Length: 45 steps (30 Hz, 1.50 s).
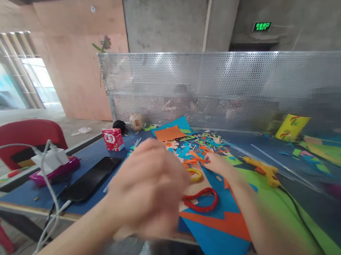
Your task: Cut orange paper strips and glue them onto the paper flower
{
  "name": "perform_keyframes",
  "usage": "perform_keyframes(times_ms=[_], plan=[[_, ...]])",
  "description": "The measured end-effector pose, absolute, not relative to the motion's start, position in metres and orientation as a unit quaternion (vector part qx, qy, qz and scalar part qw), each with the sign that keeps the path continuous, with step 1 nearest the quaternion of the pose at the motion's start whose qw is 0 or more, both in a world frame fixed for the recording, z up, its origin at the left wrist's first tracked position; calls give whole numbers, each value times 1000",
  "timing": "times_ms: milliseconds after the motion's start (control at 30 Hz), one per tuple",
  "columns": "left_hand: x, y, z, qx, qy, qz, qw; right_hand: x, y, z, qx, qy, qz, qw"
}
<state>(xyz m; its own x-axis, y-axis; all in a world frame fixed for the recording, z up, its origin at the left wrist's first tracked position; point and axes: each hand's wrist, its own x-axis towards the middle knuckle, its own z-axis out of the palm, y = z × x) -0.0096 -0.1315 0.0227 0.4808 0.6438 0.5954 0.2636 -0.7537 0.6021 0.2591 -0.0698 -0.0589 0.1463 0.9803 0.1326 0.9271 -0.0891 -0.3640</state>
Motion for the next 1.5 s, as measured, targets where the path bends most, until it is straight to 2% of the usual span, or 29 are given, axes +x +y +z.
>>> perform_keyframes(times_ms=[100,267,433,633,767,1000,1133,1267,1367,1500], plan=[[13,-87,31,841,246,462,136,266,-69,-57,-729,-647,75,212],[34,-31,-6,850,331,361,193,278,-71,-46,-719,-629,79,284],[32,-14,-36,820,326,360,303,269,-75,-35,-672,-635,139,354],[33,-17,-36,737,278,327,521,240,-82,-32,-559,-678,285,383],[36,-21,-39,715,227,309,585,232,-88,-28,-516,-679,349,388],[32,-24,-38,692,288,324,577,228,-94,-25,-525,-659,364,398],[29,-23,-35,706,242,301,593,230,-91,-30,-534,-640,377,404],[28,-17,-35,695,268,349,569,238,-86,-32,-523,-583,406,471],[26,-9,-37,664,317,390,553,249,-81,-33,-608,-517,349,492],[20,1,-38,641,346,433,531,265,-74,-44,-714,-449,282,458]])
